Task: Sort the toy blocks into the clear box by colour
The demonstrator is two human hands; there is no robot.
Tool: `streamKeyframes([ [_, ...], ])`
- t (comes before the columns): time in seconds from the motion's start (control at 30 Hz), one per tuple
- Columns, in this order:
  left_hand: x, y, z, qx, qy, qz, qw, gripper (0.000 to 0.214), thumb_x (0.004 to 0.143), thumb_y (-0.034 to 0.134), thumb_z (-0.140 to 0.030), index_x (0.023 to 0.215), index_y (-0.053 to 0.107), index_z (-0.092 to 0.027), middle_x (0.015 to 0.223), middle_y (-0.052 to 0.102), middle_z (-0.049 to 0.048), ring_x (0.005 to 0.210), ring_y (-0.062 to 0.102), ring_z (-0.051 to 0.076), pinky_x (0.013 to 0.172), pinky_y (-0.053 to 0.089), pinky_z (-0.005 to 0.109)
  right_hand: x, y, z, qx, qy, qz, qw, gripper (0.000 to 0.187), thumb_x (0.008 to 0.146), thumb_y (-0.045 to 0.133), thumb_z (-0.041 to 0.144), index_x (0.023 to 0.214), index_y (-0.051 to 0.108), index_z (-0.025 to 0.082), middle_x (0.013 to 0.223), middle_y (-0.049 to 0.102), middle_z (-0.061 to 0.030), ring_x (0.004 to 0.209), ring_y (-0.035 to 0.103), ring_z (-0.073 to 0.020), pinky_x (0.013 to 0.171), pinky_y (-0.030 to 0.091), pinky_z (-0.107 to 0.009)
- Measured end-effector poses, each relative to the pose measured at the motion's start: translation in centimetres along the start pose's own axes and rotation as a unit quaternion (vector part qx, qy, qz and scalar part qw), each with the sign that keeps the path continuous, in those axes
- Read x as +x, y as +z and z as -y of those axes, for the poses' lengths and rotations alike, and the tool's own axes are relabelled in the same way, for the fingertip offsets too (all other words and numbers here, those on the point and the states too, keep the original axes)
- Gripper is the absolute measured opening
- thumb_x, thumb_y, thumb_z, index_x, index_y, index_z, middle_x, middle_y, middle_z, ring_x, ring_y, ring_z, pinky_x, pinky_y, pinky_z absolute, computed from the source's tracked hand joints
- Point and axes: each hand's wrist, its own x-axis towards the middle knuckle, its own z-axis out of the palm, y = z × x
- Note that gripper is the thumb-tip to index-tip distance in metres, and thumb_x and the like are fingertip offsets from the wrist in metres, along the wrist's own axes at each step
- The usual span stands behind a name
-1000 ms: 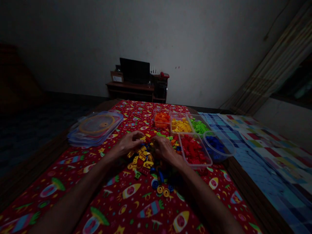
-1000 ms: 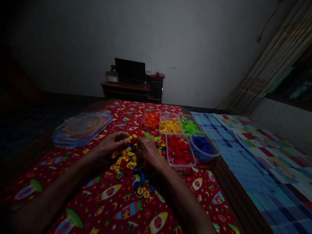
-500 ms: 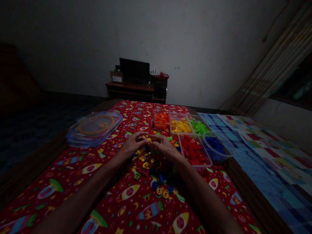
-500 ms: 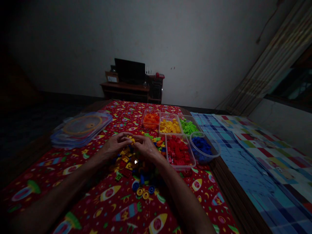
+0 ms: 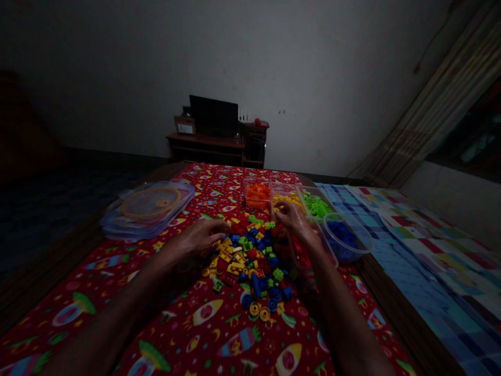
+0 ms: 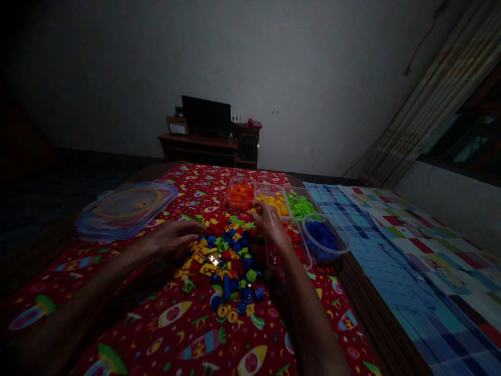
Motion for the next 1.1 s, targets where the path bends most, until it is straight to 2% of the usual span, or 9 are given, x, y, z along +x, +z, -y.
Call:
streamKeyframes([
  [0.13,-0.1,1.3,1.3,0.054,0.03,0.023,0.998,0.029,0.069,0.057,-0.031,0.094,0.07,-0.024,0.091,0.071,0.0047,0.084,0.064,0.024,0.076,0.048,0.031,2.9,-2.7,-2.0,-0.092,-0.014,-0.082,0.992,0.028,0.079,0.051,0.017,0.103,0.064,0.013,0.101,0.067,-0.0129,0.093,0.061,-0.0223,0.086,0.046,-0.038],
  [0.23,0.0,2.4,2.6,0.072,0.062,0.038,0.995,0.024,0.072,0.054,-0.026,0.092,0.068,-0.025,0.09,0.068,0.004,0.085,0.061,0.022,0.075,0.046,0.029,3.1,-2.7,-1.7,-0.118,-0.035,-0.096,0.988,0.032,0.08,0.054,0.021,0.111,0.062,0.013,0.111,0.065,-0.0163,0.103,0.058,-0.0253,0.093,0.042,-0.042],
  [0.3,0.0,3.0,3.3,0.078,0.072,0.034,0.994,0.022,0.073,0.054,-0.025,0.091,0.067,-0.024,0.09,0.065,0.0042,0.085,0.059,0.021,0.074,0.045,0.029,1.9,-1.6,-0.5,-0.103,-0.053,-0.064,0.991,0.031,0.083,0.052,0.022,0.111,0.062,0.014,0.104,0.067,-0.0141,0.095,0.061,-0.0231,0.087,0.045,-0.038],
  [0.4,0.1,3.4,3.7,0.095,0.081,0.012,0.992,0.018,0.074,0.054,-0.027,0.087,0.065,-0.022,0.088,0.062,0.0047,0.082,0.057,0.021,0.073,0.044,0.029,-1.0,0.8,2.3,-0.08,-0.084,0.04,0.992,0.023,0.086,0.047,0.019,0.096,0.067,0.016,0.082,0.068,-0.0075,0.072,0.06,-0.0167,0.068,0.043,-0.027],
  [0.53,0.0,2.9,3.1,0.097,0.069,-0.006,0.993,0.018,0.073,0.054,-0.031,0.083,0.065,-0.02,0.083,0.063,0.0044,0.077,0.056,0.02,0.07,0.044,0.029,-4.8,3.1,5.9,-0.146,-0.151,0.165,0.964,0.013,0.083,0.054,0.016,0.078,0.066,0.016,0.068,0.063,-0.0039,0.06,0.052,-0.0133,0.057,0.033,-0.025],
  [0.7,0.1,1.1,1.5,0.059,-0.012,0.012,0.998,0.028,0.065,0.056,-0.034,0.086,0.07,-0.022,0.076,0.069,0.0022,0.069,0.06,0.021,0.062,0.045,0.026,-7.7,4.1,7.5,-0.2,-0.219,0.176,0.939,0.008,0.085,0.057,0.02,0.08,0.063,0.016,0.078,0.062,-0.0076,0.071,0.052,-0.0165,0.063,0.034,-0.027],
  [0.9,-0.1,0.2,0.8,-0.031,-0.02,0.04,0.999,0.037,0.065,0.057,-0.046,0.088,0.073,-0.022,0.061,0.068,-0.0009,0.059,0.059,0.019,0.05,0.041,0.022,-8.6,5.5,7.0,-0.2,-0.256,0.149,0.934,0.005,0.085,0.056,0.019,0.083,0.06,0.016,0.083,0.062,-0.0082,0.077,0.052,-0.0179,0.067,0.035,-0.028],
  [0.97,-0.1,0.2,0.9,-0.044,-0.011,0.044,0.998,0.037,0.067,0.056,-0.048,0.087,0.073,-0.022,0.067,0.07,-0.0005,0.062,0.061,0.02,0.053,0.042,0.022,-8.4,5.8,6.7,-0.184,-0.251,0.139,0.94,0.003,0.085,0.057,0.019,0.084,0.059,0.016,0.082,0.062,-0.0071,0.077,0.052,-0.0171,0.067,0.034,-0.027],
  [1.1,-0.1,0.2,0.7,-0.048,-0.003,0.051,0.998,0.037,0.069,0.055,-0.051,0.082,0.072,-0.021,0.074,0.071,0.0008,0.069,0.063,0.021,0.059,0.044,0.024,-7.6,5.4,6.8,-0.157,-0.204,0.184,0.948,0.008,0.084,0.057,0.02,0.078,0.057,0.016,0.073,0.06,-0.0044,0.067,0.05,-0.0153,0.061,0.03,-0.026],
])
